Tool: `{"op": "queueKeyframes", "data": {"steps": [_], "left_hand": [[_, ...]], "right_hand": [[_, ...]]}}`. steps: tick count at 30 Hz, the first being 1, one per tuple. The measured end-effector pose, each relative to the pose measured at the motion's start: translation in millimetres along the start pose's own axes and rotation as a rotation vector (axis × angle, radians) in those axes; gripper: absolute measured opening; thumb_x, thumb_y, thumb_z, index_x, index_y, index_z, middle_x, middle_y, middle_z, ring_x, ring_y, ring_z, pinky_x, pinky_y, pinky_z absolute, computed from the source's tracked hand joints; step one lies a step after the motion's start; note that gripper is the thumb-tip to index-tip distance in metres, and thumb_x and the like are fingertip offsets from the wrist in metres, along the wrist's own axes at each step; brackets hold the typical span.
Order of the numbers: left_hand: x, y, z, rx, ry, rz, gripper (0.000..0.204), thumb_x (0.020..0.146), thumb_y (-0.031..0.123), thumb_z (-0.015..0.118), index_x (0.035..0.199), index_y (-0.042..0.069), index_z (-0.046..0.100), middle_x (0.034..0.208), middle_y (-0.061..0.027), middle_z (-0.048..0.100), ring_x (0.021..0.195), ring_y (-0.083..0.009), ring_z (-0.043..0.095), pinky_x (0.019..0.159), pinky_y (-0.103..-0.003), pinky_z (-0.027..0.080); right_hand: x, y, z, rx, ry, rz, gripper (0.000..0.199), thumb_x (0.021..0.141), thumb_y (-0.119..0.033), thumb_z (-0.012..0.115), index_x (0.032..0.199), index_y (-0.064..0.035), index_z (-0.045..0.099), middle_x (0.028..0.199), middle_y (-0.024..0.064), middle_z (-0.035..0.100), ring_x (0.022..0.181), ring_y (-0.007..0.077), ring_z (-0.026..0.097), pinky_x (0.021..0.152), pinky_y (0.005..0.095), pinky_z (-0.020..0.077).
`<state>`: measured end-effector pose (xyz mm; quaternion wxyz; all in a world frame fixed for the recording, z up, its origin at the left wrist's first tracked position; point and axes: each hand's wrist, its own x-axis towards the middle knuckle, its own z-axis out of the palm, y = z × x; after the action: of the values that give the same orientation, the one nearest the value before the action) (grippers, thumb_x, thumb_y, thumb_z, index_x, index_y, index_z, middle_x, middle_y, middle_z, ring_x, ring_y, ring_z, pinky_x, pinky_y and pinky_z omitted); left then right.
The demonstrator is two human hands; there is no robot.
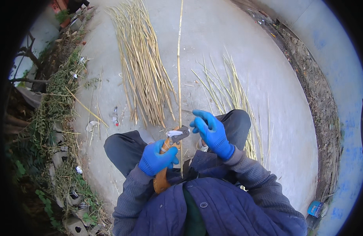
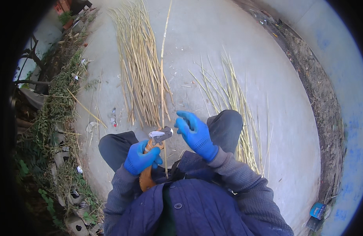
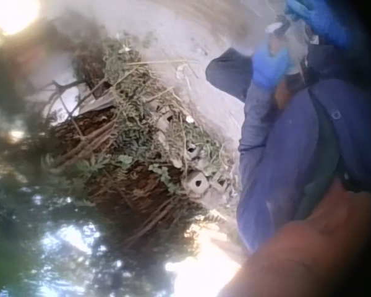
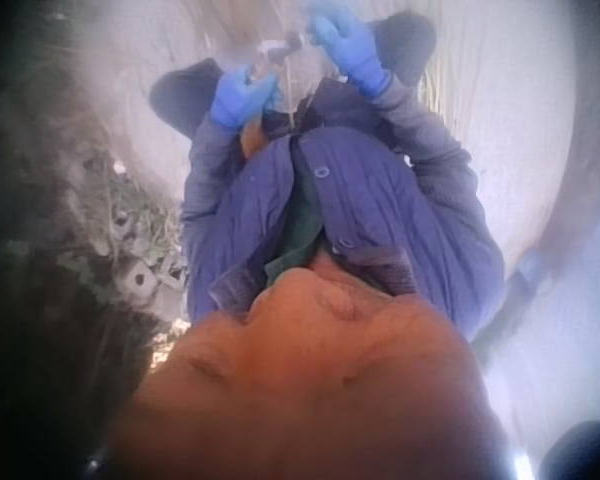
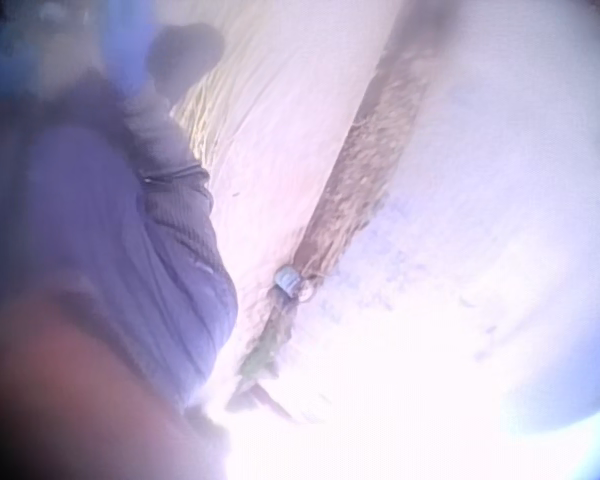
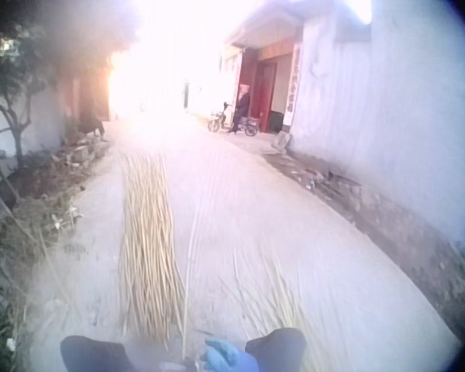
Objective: The person sits on a small stool and uses pruning shears to strip and trim long dried sticks. They repeatedly pick up sticks, remove outer layers, and place the processed pieces on the ground.
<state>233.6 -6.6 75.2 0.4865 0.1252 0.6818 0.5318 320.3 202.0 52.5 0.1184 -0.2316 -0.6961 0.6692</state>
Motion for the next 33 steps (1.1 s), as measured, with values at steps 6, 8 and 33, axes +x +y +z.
{"op": "queueKeyframes", "data": {"steps": [6, 8, 33], "left_hand": [[30, 10, 4, -0.124, 0.021, 0.127, 0.028, 0.093, 0.018, 0.062, 0.108, -0.006, 0.059, 0.086, -0.0144, 0.069, 0.07, -0.0175, 0.07, 0.055, -0.027, 0.057], [38, 7, 7, -0.184, 0.047, 0.138, 0.028, 0.093, 0.019, 0.063, 0.108, -0.005, 0.06, 0.085, -0.0145, 0.069, 0.068, -0.0182, 0.069, 0.055, -0.027, 0.056], [140, 14, -53, -0.506, 0.323, 0.259, 0.043, 0.09, 0.028, 0.067, 0.117, -0.004, 0.059, 0.092, -0.0158, 0.068, 0.074, -0.0226, 0.068, 0.058, -0.031, 0.057]], "right_hand": [[-41, 7, 23, -0.075, -0.226, 0.073, 0.042, 0.096, -0.029, 0.059, 0.128, -0.0028, 0.053, 0.084, 0.0103, 0.066, 0.072, 0.0145, 0.066, 0.064, 0.0302, 0.0534], [-31, 12, 25, -0.036, -0.168, -0.035, 0.036, 0.095, -0.026, 0.06, 0.122, -0.0035, 0.056, 0.076, 0.0118, 0.065, 0.064, 0.019, 0.066, 0.059, 0.0322, 0.0528], [3, -10, -24, -0.359, -0.409, 0.093, 0.03, 0.096, -0.021, 0.055, 0.122, -0.0073, 0.058, 0.07, 0.0131, 0.064, 0.065, 0.0282, 0.067, 0.063, 0.0393, 0.0521]]}}
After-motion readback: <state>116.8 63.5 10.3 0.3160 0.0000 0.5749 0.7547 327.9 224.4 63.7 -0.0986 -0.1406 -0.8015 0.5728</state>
